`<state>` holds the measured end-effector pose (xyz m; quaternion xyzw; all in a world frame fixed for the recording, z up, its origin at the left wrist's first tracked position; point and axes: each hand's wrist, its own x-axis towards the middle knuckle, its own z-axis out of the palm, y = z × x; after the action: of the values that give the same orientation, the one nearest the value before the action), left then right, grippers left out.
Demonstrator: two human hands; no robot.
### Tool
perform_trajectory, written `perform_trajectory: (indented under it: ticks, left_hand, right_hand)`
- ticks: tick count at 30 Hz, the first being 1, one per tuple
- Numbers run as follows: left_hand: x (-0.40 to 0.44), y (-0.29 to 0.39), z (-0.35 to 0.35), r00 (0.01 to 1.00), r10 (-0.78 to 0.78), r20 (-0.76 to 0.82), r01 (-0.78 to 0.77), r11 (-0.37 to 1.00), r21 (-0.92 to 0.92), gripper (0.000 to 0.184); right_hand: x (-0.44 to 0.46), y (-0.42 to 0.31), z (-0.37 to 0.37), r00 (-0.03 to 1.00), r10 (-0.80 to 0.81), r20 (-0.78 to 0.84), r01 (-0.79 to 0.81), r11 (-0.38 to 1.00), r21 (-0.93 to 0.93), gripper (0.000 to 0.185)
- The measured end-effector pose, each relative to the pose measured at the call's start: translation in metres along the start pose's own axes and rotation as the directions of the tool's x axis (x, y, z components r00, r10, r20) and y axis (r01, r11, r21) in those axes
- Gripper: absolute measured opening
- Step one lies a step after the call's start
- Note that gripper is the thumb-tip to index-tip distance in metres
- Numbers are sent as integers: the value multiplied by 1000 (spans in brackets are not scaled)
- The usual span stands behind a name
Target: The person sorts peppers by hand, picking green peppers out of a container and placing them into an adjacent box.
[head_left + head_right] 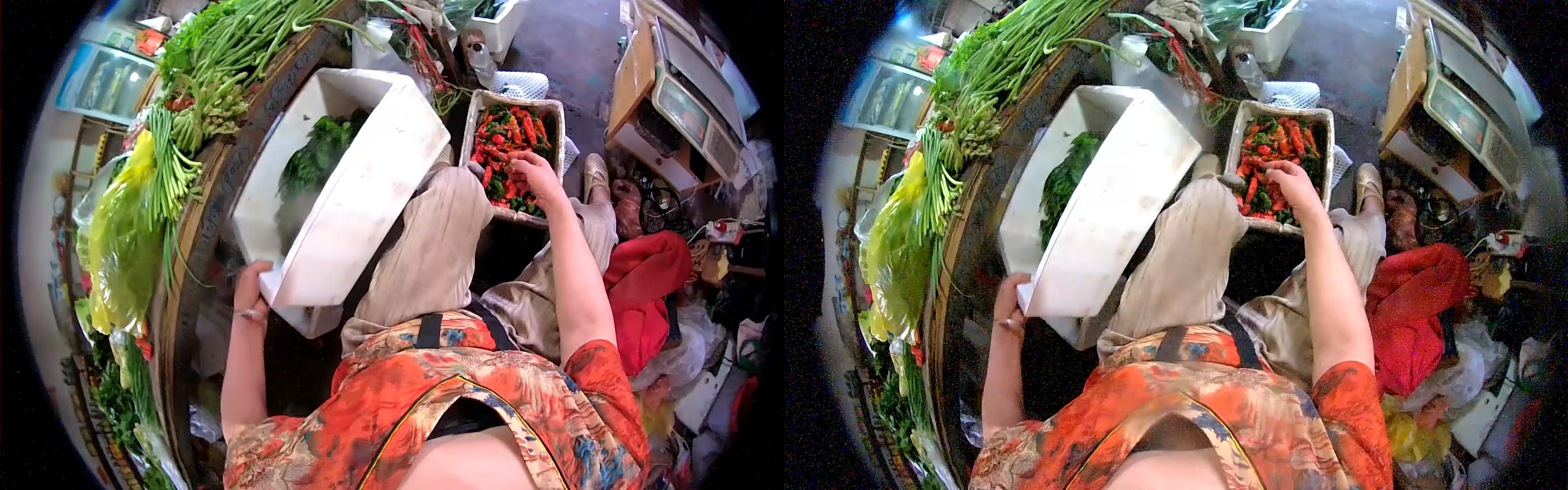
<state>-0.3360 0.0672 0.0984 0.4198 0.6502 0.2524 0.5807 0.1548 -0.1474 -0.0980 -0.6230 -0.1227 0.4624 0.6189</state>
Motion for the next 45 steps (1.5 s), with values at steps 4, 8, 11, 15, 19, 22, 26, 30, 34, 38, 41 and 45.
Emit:
perform_trajectory:
  ticks: [4,8,11,15,19,22,26,30,34,38,41,45]
  left_hand:
    - [34,31,44,986,-81,146,68,993,92,20]
    - [88,37,92,991,-88,97,76,989,125,21]
    - [110,31,143,993,-65,95,58,996,74,31]
    - [154,6,196,995,-19,99,11,997,77,30]
    - [167,-17,260,993,-95,76,99,994,-55,29]
    - [179,-44,280,1000,20,20,-18,994,-105,45]
    - [244,-130,301,933,333,-136,-353,922,-162,54]
    - [247,-177,299,964,240,-116,-230,969,92,49]
    - [228,-165,277,969,-217,114,216,976,28,49]
    - [212,-161,262,957,-169,237,195,976,-92,38]
    - [227,-167,249,887,-246,390,238,969,70,33]
    - [210,-109,239,946,-127,298,112,991,68,54]
  right_hand:
    - [-7,-11,1,1000,-18,15,17,996,84,28]
    - [-8,-17,-1,1000,-21,-3,21,994,106,29]
    - [0,-18,1,999,-47,0,47,995,92,27]
    - [2,-31,5,999,-14,29,13,999,38,26]
    - [6,-33,0,1000,23,8,-23,999,29,26]
    - [3,-34,2,997,-37,-72,37,999,-3,26]
    - [8,-42,7,997,19,-70,-16,999,36,25]
    - [14,-34,11,998,24,-64,-25,999,-25,25]
    - [19,-34,11,992,106,-66,-109,993,-46,25]
    - [23,-20,7,993,98,-63,-100,995,-20,25]
    - [24,-7,1,996,48,-69,-51,997,-55,28]
    - [32,29,-14,998,-4,-56,-8,976,-219,30]
